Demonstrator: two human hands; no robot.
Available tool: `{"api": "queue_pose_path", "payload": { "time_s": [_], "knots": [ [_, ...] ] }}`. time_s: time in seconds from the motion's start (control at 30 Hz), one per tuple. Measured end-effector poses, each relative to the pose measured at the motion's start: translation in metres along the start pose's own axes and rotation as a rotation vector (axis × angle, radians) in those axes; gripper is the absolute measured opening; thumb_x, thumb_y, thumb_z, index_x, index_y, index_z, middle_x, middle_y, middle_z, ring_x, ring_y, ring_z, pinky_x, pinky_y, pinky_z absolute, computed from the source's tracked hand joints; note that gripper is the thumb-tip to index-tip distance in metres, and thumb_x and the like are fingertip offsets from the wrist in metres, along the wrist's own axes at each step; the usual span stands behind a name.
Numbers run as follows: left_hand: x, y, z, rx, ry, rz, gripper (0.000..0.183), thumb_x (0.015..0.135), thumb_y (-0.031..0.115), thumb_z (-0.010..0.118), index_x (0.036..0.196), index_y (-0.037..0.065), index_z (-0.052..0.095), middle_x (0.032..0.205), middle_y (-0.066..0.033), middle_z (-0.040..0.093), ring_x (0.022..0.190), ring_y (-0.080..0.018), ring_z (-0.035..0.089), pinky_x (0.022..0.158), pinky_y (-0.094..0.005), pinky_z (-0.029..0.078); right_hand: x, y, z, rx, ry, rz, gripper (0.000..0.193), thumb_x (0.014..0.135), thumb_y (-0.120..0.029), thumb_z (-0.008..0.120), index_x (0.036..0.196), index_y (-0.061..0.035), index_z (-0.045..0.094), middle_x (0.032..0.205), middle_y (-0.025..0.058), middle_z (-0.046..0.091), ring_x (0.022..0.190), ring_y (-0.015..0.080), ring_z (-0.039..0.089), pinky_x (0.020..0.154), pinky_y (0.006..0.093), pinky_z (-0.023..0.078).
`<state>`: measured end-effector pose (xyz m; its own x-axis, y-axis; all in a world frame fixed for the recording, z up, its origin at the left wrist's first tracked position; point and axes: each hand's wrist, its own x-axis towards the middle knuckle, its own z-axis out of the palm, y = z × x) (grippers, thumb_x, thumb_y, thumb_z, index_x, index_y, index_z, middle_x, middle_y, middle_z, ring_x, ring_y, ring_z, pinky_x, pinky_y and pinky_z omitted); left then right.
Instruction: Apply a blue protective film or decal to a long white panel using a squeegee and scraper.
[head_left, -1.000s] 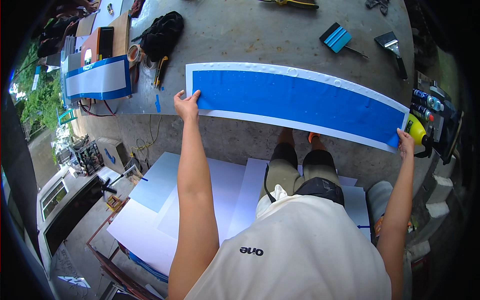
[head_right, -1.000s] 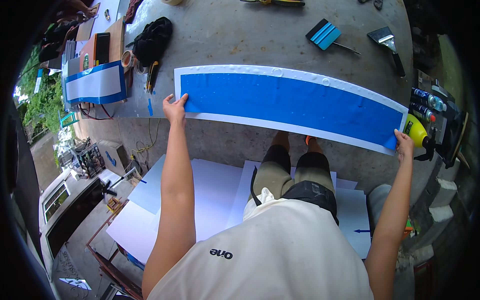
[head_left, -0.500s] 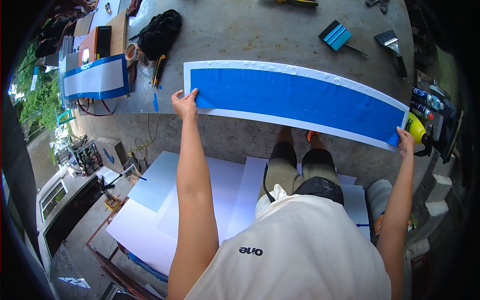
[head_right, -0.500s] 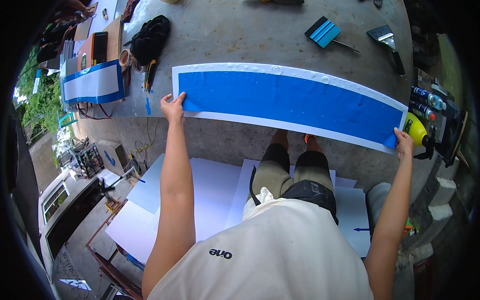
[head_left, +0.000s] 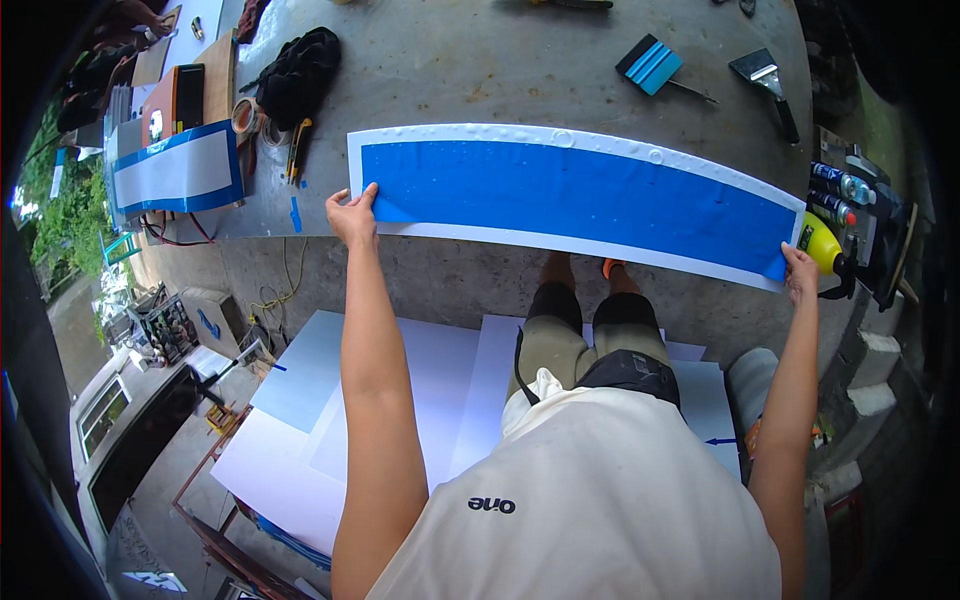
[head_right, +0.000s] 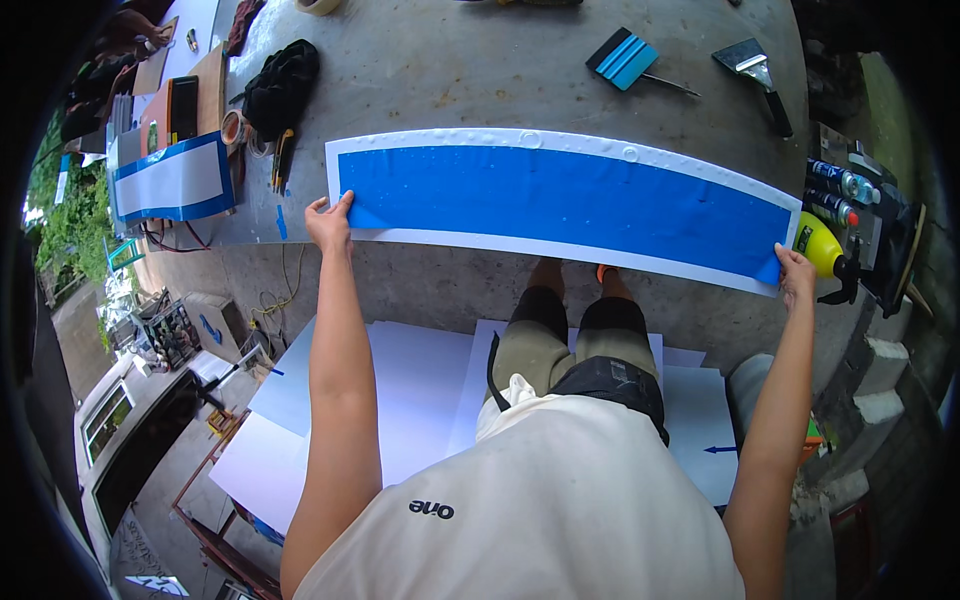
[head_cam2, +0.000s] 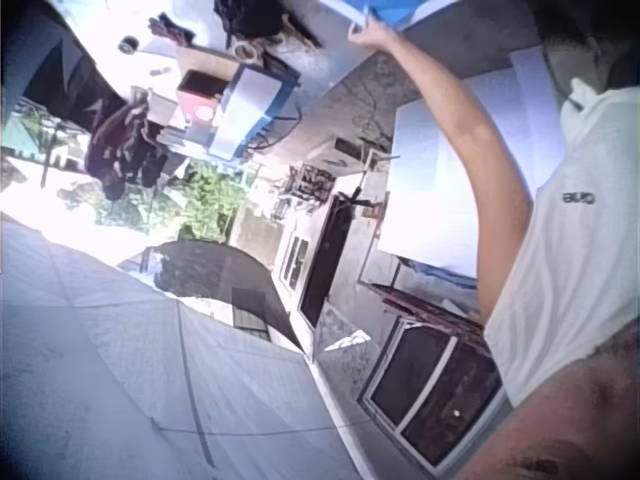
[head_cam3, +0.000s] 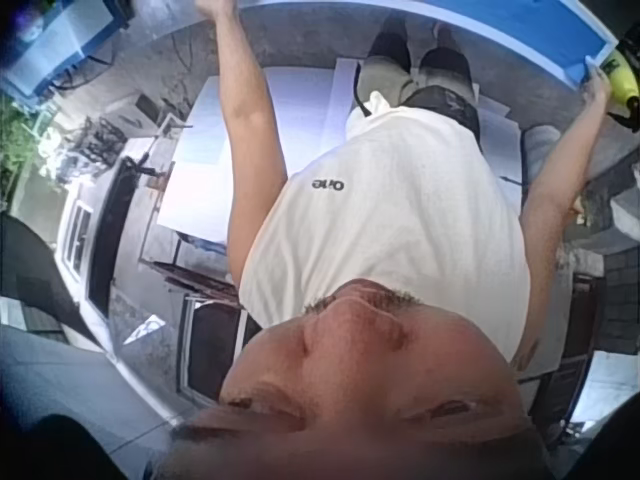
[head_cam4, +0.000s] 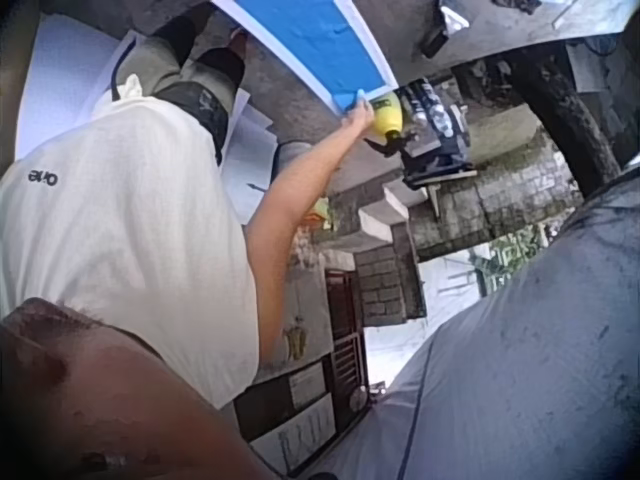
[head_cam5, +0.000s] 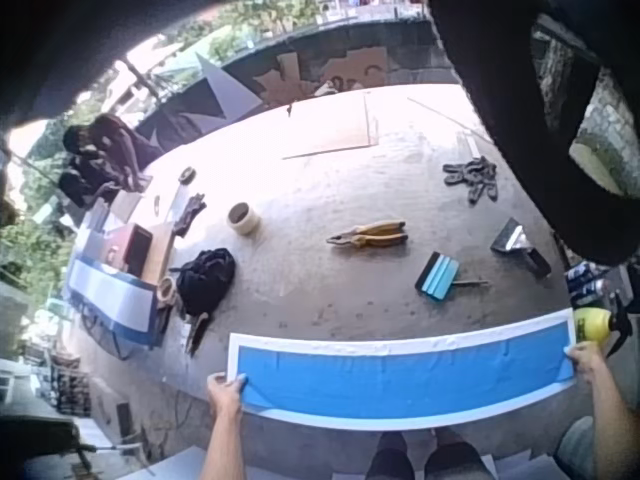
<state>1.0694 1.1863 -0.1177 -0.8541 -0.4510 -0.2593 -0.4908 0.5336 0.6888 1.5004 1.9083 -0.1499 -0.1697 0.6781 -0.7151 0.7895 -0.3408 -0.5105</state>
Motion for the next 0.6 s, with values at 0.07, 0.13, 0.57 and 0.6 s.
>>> {"api": "queue_pose_path", "payload": {
  "time_s": [0.07,0.13,0.57,0.6],
  "knots": [
    [0.0,-0.001,0.002,0.03,0.014,0.0,0.06,0.069,0.011,0.09,0.114,0.0,0.05,0.098,-0.0208,0.069,0.089,-0.0252,0.068,0.083,-0.0359,0.055,-0.001,-0.002,-0.002,-0.016,0.002,0.001,0.03,0.083,-0.026,0.08,0.1,-0.0037,0.067,0.079,-0.0009,0.066,0.062,0.0085,0.059,0.057,0.0231,0.046],
    [-0.001,0.0,0.003,0.035,0.021,0.004,0.06,0.069,0.012,0.09,0.113,0.0,0.051,0.098,-0.0208,0.069,0.089,-0.0252,0.068,0.083,-0.0357,0.055,-0.001,-0.002,-0.003,-0.028,0.001,0.003,0.03,0.084,-0.026,0.08,0.1,-0.0036,0.067,0.079,-0.0008,0.066,0.062,0.0085,0.058,0.057,0.023,0.047],
    [-0.002,0.009,-0.002,0.078,0.027,-0.015,0.059,0.067,0.014,0.091,0.111,-0.002,0.054,0.096,-0.0193,0.07,0.089,-0.0249,0.068,0.08,-0.0353,0.055,-0.005,-0.004,0.002,-0.004,0.018,-0.002,0.028,0.084,-0.024,0.079,0.098,-0.0038,0.066,0.077,-0.0007,0.065,0.06,0.0093,0.058,0.054,0.0233,0.046],
    [-0.003,0.009,-0.003,0.072,0.026,-0.018,0.059,0.067,0.014,0.091,0.111,-0.002,0.054,0.096,-0.0193,0.07,0.089,-0.0249,0.068,0.08,-0.0353,0.055,-0.004,-0.004,0.003,-0.011,0.009,0.003,0.028,0.084,-0.025,0.079,0.098,-0.0039,0.066,0.076,-0.0011,0.064,0.059,0.009,0.057,0.053,0.0233,0.045]
  ]
}}
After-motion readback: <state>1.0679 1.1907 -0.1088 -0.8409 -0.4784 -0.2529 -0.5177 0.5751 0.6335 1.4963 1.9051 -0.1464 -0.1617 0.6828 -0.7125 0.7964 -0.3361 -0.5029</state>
